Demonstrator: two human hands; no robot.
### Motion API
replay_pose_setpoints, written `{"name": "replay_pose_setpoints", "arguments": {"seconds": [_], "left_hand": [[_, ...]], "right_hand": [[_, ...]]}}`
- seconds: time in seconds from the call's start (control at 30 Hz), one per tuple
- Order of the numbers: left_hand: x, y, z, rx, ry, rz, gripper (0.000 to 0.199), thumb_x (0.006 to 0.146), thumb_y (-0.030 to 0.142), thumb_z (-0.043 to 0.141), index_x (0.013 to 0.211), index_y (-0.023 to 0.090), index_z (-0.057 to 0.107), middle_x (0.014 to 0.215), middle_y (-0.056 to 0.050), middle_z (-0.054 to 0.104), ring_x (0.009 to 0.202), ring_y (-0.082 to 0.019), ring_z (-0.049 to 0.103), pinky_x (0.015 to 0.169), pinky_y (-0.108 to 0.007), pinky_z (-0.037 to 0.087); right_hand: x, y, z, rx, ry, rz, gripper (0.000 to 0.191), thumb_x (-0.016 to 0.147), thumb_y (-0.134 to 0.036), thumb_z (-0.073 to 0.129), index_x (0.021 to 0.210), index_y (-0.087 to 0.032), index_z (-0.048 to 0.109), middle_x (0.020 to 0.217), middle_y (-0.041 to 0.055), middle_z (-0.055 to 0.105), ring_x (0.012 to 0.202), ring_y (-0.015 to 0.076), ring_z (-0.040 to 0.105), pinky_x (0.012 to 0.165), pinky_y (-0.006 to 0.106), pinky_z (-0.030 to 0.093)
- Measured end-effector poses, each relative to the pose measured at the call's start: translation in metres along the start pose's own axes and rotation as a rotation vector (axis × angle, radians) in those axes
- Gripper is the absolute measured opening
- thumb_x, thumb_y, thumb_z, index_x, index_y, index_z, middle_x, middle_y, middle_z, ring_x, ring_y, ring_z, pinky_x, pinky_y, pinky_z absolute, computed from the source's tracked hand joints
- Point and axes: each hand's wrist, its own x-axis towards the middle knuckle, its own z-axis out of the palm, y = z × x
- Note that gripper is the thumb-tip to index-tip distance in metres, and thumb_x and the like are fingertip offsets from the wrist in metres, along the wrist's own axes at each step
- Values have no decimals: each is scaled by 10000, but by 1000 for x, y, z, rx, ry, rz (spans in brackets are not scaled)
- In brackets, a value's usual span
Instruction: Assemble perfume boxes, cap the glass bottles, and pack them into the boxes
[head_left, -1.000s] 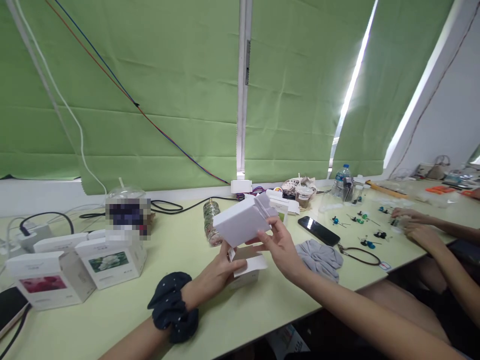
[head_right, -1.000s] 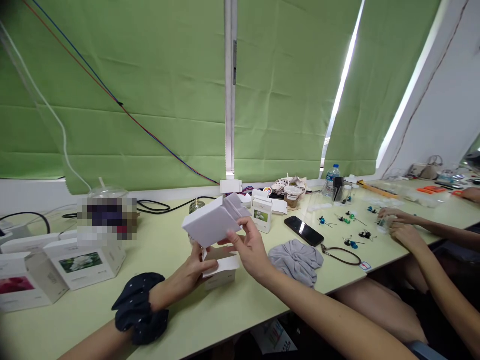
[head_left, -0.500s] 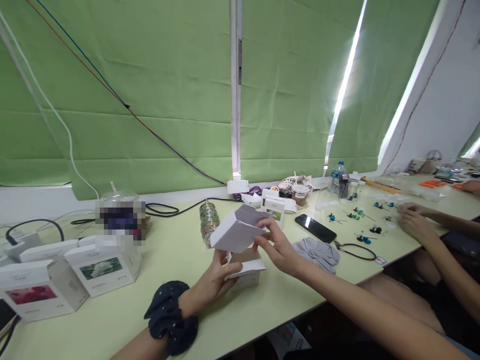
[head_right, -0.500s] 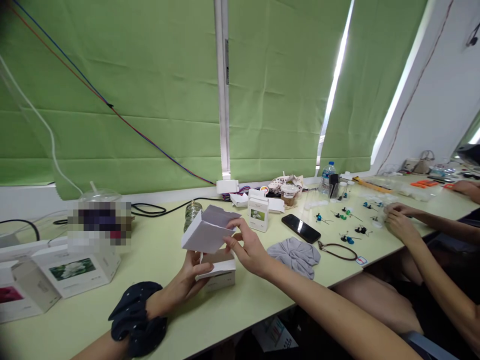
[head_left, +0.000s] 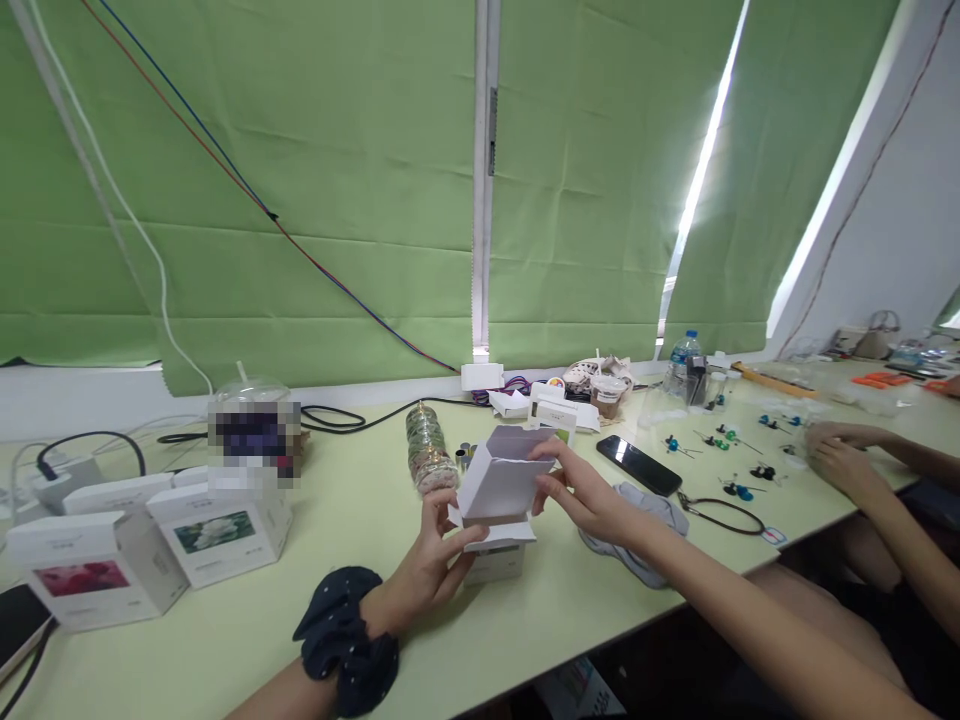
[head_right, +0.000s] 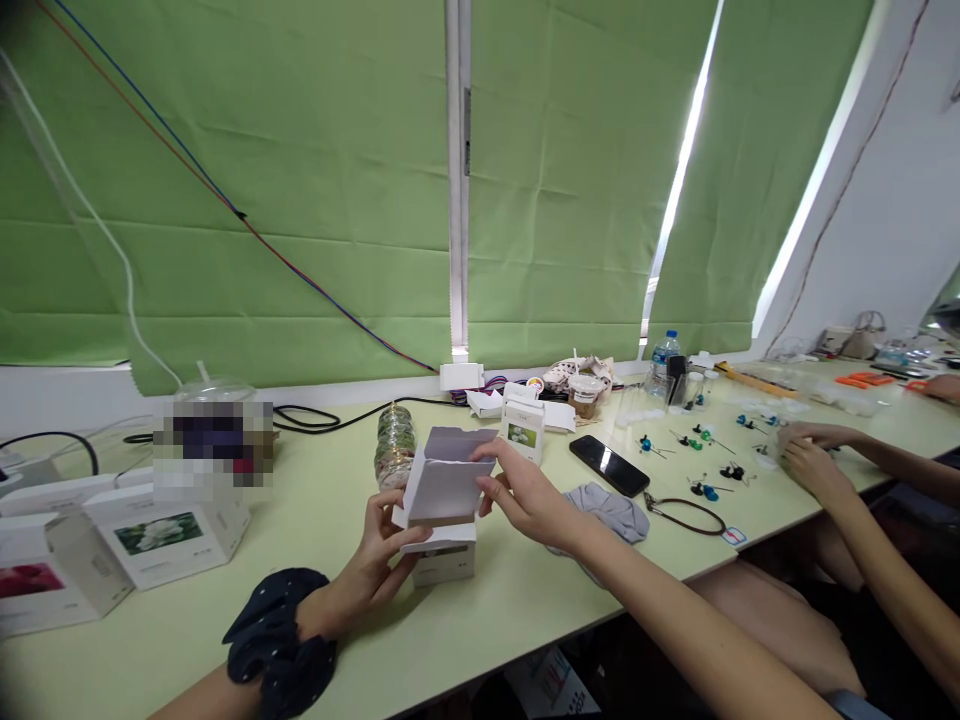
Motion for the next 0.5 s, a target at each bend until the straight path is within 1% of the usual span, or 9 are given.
{"name": "replay_pose_setpoints", "arguments": {"seconds": [0.1,0.17,0.27,0.37,0.43,0.5], "left_hand": [[-1,0,1,-2,-7,-9,529,787,-46,464,1204,279,468,1167,-102,277,1123,-237,431,683,-261,535],[0,2,0,4,-6,-19,495,795,-35,472,1189,266,467,1160,-105,279,1140,-243,417,715,-282,537],[2,5,-1,19,22,-30,451,806,-15,500,1157,262,443,1140,-99,306,1162,-246,385,833,-366,520],[2,5,0,7,53,-45,465,804,-4,529,1156,260,377,1125,-92,346,1174,-247,373,929,-468,466],[0,3,2,-48,79,-70,497,802,9,543,1178,254,328,1128,-100,363,1189,-254,365,909,-466,481],[-1,2,4,-116,104,-106,526,806,28,550,1215,247,301,1140,-114,365,1188,-256,363,848,-413,522]], "right_hand": [[-1,-5,-3,-52,-37,-7,155,990,-303,357,1126,-236,387,842,0,564,725,145,663,729,315,500],[-2,-7,-3,-66,-43,-13,151,988,-302,366,1120,-235,392,857,4,564,732,144,664,728,311,500],[-2,-8,-1,-69,-39,-14,153,983,-303,382,1119,-234,395,919,19,560,729,138,669,722,307,500],[-2,-7,0,-80,-40,-2,161,985,-312,378,1124,-234,395,944,25,559,718,133,666,718,307,502],[-2,-7,0,-78,-46,7,168,988,-323,367,1126,-232,395,948,28,558,723,134,663,708,304,507],[-2,-7,-1,-77,-53,11,177,991,-331,356,1130,-230,395,974,39,552,731,135,660,706,306,514]]}}
